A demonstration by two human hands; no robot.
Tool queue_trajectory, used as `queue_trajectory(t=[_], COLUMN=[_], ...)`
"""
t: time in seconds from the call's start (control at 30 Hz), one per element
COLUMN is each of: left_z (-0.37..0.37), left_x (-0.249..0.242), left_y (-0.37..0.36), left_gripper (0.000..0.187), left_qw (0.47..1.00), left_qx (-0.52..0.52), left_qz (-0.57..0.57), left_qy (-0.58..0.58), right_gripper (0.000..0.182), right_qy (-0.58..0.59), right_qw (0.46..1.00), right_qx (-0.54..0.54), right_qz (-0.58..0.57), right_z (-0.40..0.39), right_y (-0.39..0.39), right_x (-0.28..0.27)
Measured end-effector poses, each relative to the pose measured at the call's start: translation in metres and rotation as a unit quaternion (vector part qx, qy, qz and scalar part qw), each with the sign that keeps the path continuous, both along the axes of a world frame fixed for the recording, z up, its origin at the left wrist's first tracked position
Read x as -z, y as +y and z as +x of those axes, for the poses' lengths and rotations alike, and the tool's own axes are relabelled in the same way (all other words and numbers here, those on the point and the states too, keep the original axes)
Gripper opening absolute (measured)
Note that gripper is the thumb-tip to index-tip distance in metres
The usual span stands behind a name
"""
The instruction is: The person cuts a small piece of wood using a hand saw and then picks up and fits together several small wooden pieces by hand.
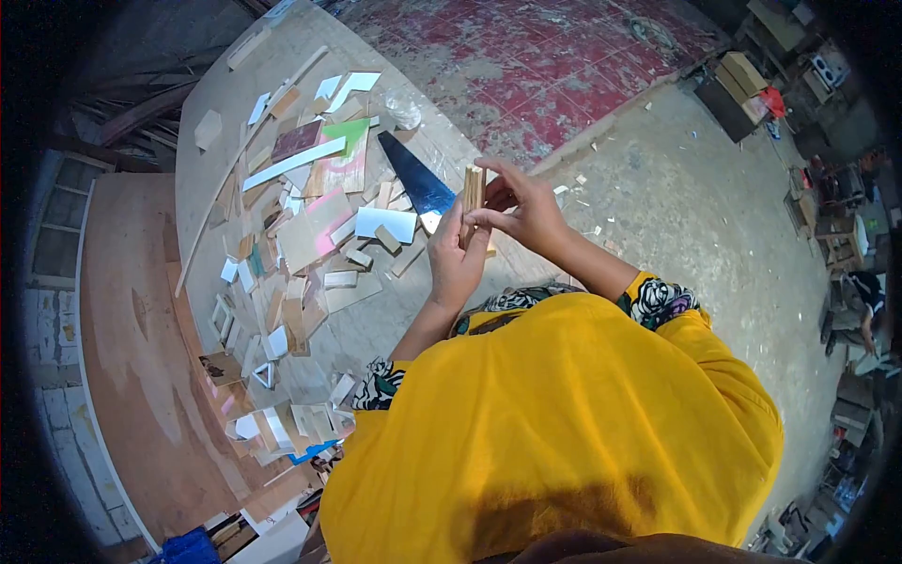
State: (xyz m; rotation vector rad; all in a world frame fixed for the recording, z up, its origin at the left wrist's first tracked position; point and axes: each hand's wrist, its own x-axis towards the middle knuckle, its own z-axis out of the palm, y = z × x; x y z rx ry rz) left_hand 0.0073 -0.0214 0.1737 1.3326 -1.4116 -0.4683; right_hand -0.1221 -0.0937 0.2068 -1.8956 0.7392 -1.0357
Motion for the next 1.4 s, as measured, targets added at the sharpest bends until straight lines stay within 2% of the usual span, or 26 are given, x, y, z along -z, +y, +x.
queue_trajectory(t=[0.13, 0.2, 0.23, 0.3, 0.37, 0.4, 0.47, 0.6, 0.67, 0.87, 1.07, 1.2, 1.27, 1.3, 1.37, 1.4], left_z=[0.000, 0.004, 0.005, 0.007, 0.016, 0.016, 0.016, 0.012, 0.008, 0.006, 0.007, 0.013, 0.018, 0.021, 0.028, 0.030], left_x=[-0.009, -0.009, -0.010, -0.002, 0.002, -0.002, -0.012, -0.023, -0.030, -0.036, -0.034, -0.029, -0.026, -0.026, -0.029, -0.031], left_y=[0.005, 0.007, 0.007, 0.008, 0.010, 0.010, 0.012, 0.013, 0.012, 0.008, 0.004, 0.005, 0.006, 0.006, 0.007, 0.009], left_gripper=[0.023, 0.023, 0.023, 0.023, 0.023, 0.023, 0.023, 0.024, 0.024, 0.025, 0.023, 0.023, 0.026, 0.026, 0.031, 0.031], left_qw=[0.998, 0.996, 0.992, 0.993, 0.981, 0.981, 0.970, 0.970, 0.965, 0.981, 0.988, 0.985, 0.954, 0.954, 0.913, 0.913], left_qx=[-0.013, -0.003, 0.009, 0.005, 0.040, 0.039, 0.085, 0.093, 0.090, 0.050, 0.039, 0.061, 0.119, 0.120, 0.192, 0.192], left_qz=[0.064, 0.093, 0.119, 0.097, 0.172, 0.170, 0.198, 0.187, 0.197, 0.184, 0.149, 0.163, 0.212, 0.213, 0.227, 0.228], left_qy=[-0.005, 0.016, 0.036, 0.062, 0.086, 0.086, 0.111, 0.128, 0.148, 0.040, 0.000, 0.007, 0.174, 0.173, 0.280, 0.279], right_gripper=[0.057, 0.055, 0.049, 0.043, 0.032, 0.032, 0.027, 0.027, 0.029, 0.029, 0.029, 0.027, 0.025, 0.025, 0.027, 0.027], right_qy=[0.027, 0.050, 0.052, 0.054, 0.058, 0.057, 0.016, 0.005, -0.057, -0.085, -0.119, -0.144, -0.084, -0.085, -0.072, -0.073], right_qw=[1.000, 0.998, 0.998, 0.997, 0.995, 0.995, 0.995, 0.998, 0.998, 0.996, 0.992, 0.988, 0.996, 0.996, 0.996, 0.996], right_qx=[0.015, 0.024, 0.026, 0.028, 0.031, 0.030, 0.024, 0.027, 0.030, 0.035, 0.029, 0.022, 0.033, 0.034, 0.013, 0.014], right_qz=[0.000, -0.001, -0.018, -0.037, -0.081, -0.082, -0.092, -0.051, -0.019, 0.003, 0.029, 0.052, 0.001, 0.001, -0.048, -0.047], right_z=[0.002, 0.002, 0.001, 0.000, -0.004, -0.005, -0.006, -0.007, -0.006, -0.007, -0.003, -0.002, -0.004, -0.005, -0.005, -0.007], right_y=[0.001, 0.000, -0.002, -0.006, -0.010, -0.011, -0.012, -0.015, -0.016, -0.015, -0.020, -0.021, -0.019, -0.018, -0.016, -0.017], right_x=[0.001, 0.002, 0.002, 0.001, -0.003, -0.002, 0.000, 0.004, 0.005, 0.006, 0.012, 0.012, 0.004, 0.000, -0.008, -0.011])
